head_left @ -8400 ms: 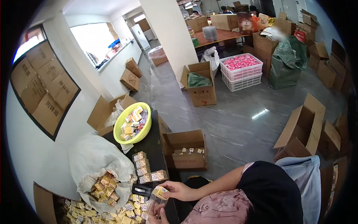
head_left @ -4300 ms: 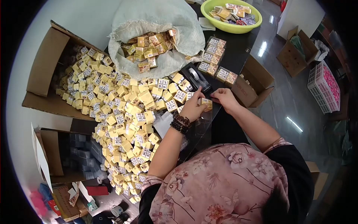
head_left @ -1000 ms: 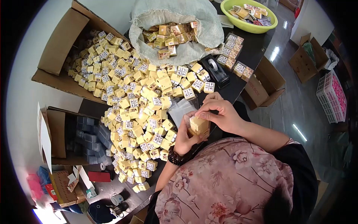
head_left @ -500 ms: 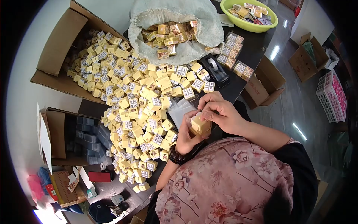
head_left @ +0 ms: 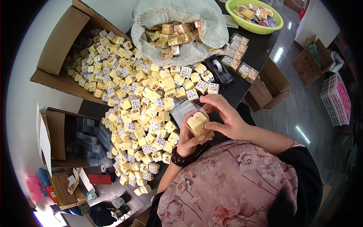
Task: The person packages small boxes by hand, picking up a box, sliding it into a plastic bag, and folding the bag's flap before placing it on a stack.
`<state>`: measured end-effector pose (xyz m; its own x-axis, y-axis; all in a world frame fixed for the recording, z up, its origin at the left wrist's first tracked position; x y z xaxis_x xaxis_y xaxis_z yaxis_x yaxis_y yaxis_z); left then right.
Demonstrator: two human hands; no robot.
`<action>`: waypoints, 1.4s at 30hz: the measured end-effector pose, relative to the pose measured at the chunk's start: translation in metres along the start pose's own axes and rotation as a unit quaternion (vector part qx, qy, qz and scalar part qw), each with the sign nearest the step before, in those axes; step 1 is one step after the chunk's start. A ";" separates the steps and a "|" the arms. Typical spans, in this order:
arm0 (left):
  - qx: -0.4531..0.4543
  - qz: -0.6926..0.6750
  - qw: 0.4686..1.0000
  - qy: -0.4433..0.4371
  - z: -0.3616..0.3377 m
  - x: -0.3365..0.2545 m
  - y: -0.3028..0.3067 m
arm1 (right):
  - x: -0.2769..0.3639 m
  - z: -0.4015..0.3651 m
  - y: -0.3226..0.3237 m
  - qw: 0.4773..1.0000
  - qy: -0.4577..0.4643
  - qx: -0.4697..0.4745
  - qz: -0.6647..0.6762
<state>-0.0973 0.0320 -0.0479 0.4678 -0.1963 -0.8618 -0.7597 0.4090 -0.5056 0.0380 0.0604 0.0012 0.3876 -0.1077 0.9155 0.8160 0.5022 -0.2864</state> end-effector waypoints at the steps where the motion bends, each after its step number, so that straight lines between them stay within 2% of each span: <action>1: 0.028 -0.019 0.999 -0.031 0.002 0.002 0.000 | -0.004 0.000 0.004 1.000 -0.001 0.002 0.000; 3: 0.056 -0.038 0.996 -0.062 0.001 -0.001 -0.004 | -0.010 0.000 0.004 0.979 0.051 0.112 -0.164; 4: 0.040 -0.088 0.995 0.000 0.000 0.001 -0.006 | -0.011 0.000 0.007 0.979 0.051 0.112 -0.164; 5: 0.024 -0.137 0.988 0.062 -0.002 0.005 -0.007 | -0.009 -0.001 0.007 0.965 0.069 0.115 -0.226; 6: 0.032 -0.115 0.992 0.051 -0.002 0.006 -0.004 | -0.007 -0.002 0.006 0.947 0.088 0.119 -0.287; 7: 0.031 -0.116 0.991 0.051 -0.001 0.007 -0.001 | -0.006 -0.002 0.004 0.947 0.088 0.120 -0.286; 9: 0.093 -0.085 0.990 0.069 0.001 0.005 -0.003 | -0.003 -0.001 -0.001 0.968 0.091 0.111 -0.206; 13: 0.083 -0.115 0.984 0.108 0.003 -0.002 -0.011 | -0.006 0.002 -0.007 0.973 0.077 0.153 -0.157; 15: 0.033 -0.103 0.990 0.092 0.001 -0.002 -0.010 | -0.005 0.003 -0.006 0.962 0.082 0.179 -0.192; 16: 0.033 -0.103 0.990 0.093 -0.001 0.000 -0.011 | -0.004 0.003 -0.005 0.962 0.082 0.178 -0.192; 18: 0.064 -0.150 0.986 0.036 -0.004 -0.004 -0.016 | -0.003 0.003 0.002 0.967 0.084 0.135 -0.200; 20: 0.066 -0.129 0.989 0.014 -0.004 -0.008 -0.012 | -0.006 0.001 0.004 0.969 0.086 0.124 -0.195; 23: 0.022 0.085 0.994 0.059 -0.008 -0.007 -0.002 | -0.010 -0.002 0.007 0.971 0.091 0.110 -0.194; 25: 0.018 0.064 0.995 0.069 -0.009 -0.006 0.000 | -0.013 -0.004 0.005 0.970 0.096 0.106 -0.198; 27: 0.017 0.042 0.996 0.079 -0.007 -0.006 0.000 | -0.021 -0.004 0.008 0.998 0.038 0.040 0.022; 28: 0.024 0.074 0.993 0.092 -0.007 -0.005 -0.001 | -0.016 -0.002 0.012 0.998 0.038 0.038 0.022; 30: 0.032 0.105 0.988 0.108 -0.007 -0.001 -0.002 | -0.004 0.002 0.008 0.977 0.002 0.133 -0.164; 31: 0.027 0.094 0.990 0.104 -0.006 0.001 -0.002 | 0.002 0.002 0.007 0.978 0.001 0.131 -0.164; 33: 0.023 0.083 0.991 0.099 -0.005 0.002 -0.002 | 0.004 0.003 0.007 0.959 -0.040 0.111 -0.259; 36: 0.025 0.126 0.984 0.122 -0.006 0.001 -0.002 | -0.007 -0.002 0.013 0.978 -0.025 0.098 -0.185; 38: 0.038 0.183 0.971 0.145 -0.007 0.001 -0.002 | -0.006 -0.003 0.016 0.978 -0.024 0.097 -0.185; 40: 0.037 0.164 0.975 0.145 -0.006 0.000 -0.003 | -0.005 -0.002 0.020 0.978 -0.023 0.093 -0.187; 42: 0.037 0.143 0.978 0.145 -0.005 0.002 -0.002 | -0.002 -0.004 0.019 0.972 -0.004 0.128 -0.199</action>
<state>-0.0968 0.0259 -0.0488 0.0843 -0.3045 -0.9488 -0.8016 0.5449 -0.2461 0.0545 0.0670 -0.0074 0.0583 -0.3307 0.9419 0.7664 0.6195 0.1701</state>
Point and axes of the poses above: each hand's wrist, its own z-axis towards the middle knuckle, its own y-axis out of the back of the hand, x = y × z, the point moved 6 cm from there along z, towards the middle knuckle, and after that the axes turned 5 degrees about x, right-handed, at the moved point
